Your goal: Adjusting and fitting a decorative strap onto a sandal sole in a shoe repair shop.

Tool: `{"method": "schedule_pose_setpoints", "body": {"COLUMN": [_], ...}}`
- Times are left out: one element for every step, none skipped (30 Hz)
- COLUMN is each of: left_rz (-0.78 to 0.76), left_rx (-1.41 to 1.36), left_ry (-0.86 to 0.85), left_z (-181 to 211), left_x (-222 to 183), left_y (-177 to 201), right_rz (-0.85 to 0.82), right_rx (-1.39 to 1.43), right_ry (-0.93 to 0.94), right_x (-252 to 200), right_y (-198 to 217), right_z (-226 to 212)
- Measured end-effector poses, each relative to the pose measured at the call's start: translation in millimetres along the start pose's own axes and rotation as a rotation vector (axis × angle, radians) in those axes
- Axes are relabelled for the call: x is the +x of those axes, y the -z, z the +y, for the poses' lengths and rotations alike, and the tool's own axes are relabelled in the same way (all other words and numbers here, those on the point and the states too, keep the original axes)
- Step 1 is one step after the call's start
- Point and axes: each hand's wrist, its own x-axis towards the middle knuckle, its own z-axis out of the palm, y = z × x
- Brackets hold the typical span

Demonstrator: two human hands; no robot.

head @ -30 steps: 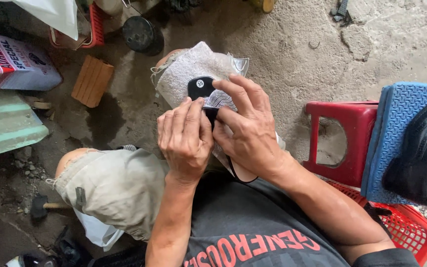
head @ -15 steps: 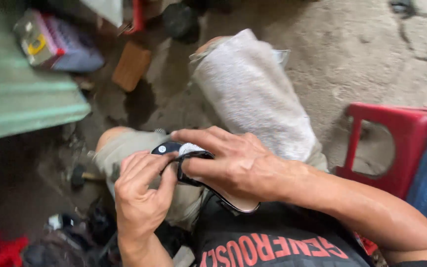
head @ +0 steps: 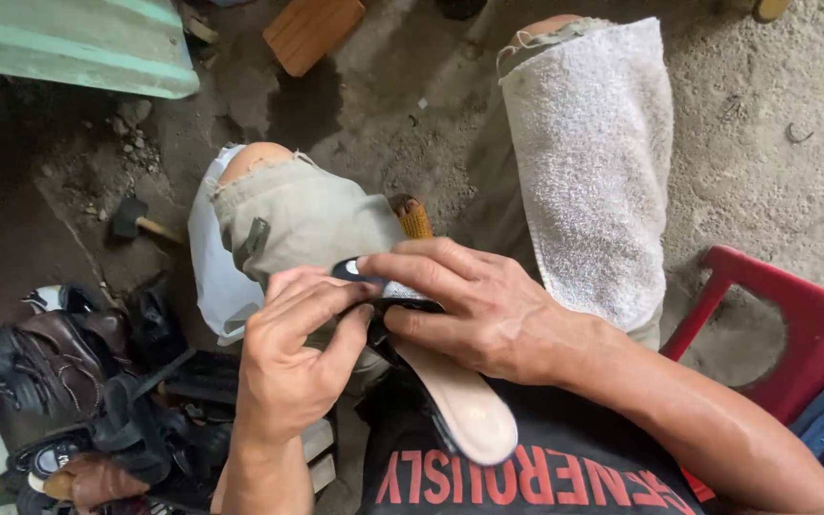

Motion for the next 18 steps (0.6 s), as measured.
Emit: {"method": "schedule_pose_setpoints", "body": {"left_rz": [-0.005,0.024,0.049,0.042,0.078,0.114,0.109,0.127,0.145,0.140,0.155,0.169,0.161,0.160,0.161,0.156,0.150,0.143], "left_rx": [-0.003,0.049,0.100,0.098,0.091,0.084,0.082,0.083,0.086,0.088,0.086,0.084,0.083,0.116,0.151,0.152,0.168,0.184], "left_ry": [0.002,-0.009,-0.019,-0.018,-0.017,-0.016,-0.015,-0.003,0.007,0.007,0.008,0.009,0.005,-0.011,-0.026,-0.028,-0.022,-0.016], "left_z": [2,5,8,9,10,11,11,11,10,9,8,6,7,7,7,8,10,12], "left_x": [-1,-2,-3,-5,-7,-8,-9,-9,-9,-10,-10,-10,-9,-8,-8,-6,-4,-2], "left_y": [-1,-3,-4,-6,-7,-9,-11,-13,-14,-14,-15,-16,-17,-17,-17,-16,-16,-16], "right_rz": [0.000,0.013,0.027,0.029,0.021,0.013,0.015,0.012,0.012,0.016,0.038,0.059,0.064,0.066,0.066,0.071,0.014,-0.043], "right_rx": [0.002,0.026,0.051,0.053,0.067,0.082,0.084,0.079,0.073,0.075,0.073,0.070,0.069,0.066,0.064,0.065,0.067,0.070], "right_ry": [-0.005,-0.023,-0.044,-0.051,-0.079,-0.106,-0.111,-0.133,-0.154,-0.157,-0.177,-0.198,-0.205,-0.212,-0.217,-0.221,-0.250,-0.279], "right_x": [2,3,5,4,3,2,0,-2,-3,-5,-7,-10,-12,-14,-15,-17,-18,-19], "right_y": [0,0,1,1,2,3,3,3,3,0,-1,-3,-3,-4,-4,-4,-3,-2], "right_z": [-2,-5,-7,-9,-10,-11,-12,-14,-16,-17,-18,-18,-18,-18,-17,-18,-18,-18]}}
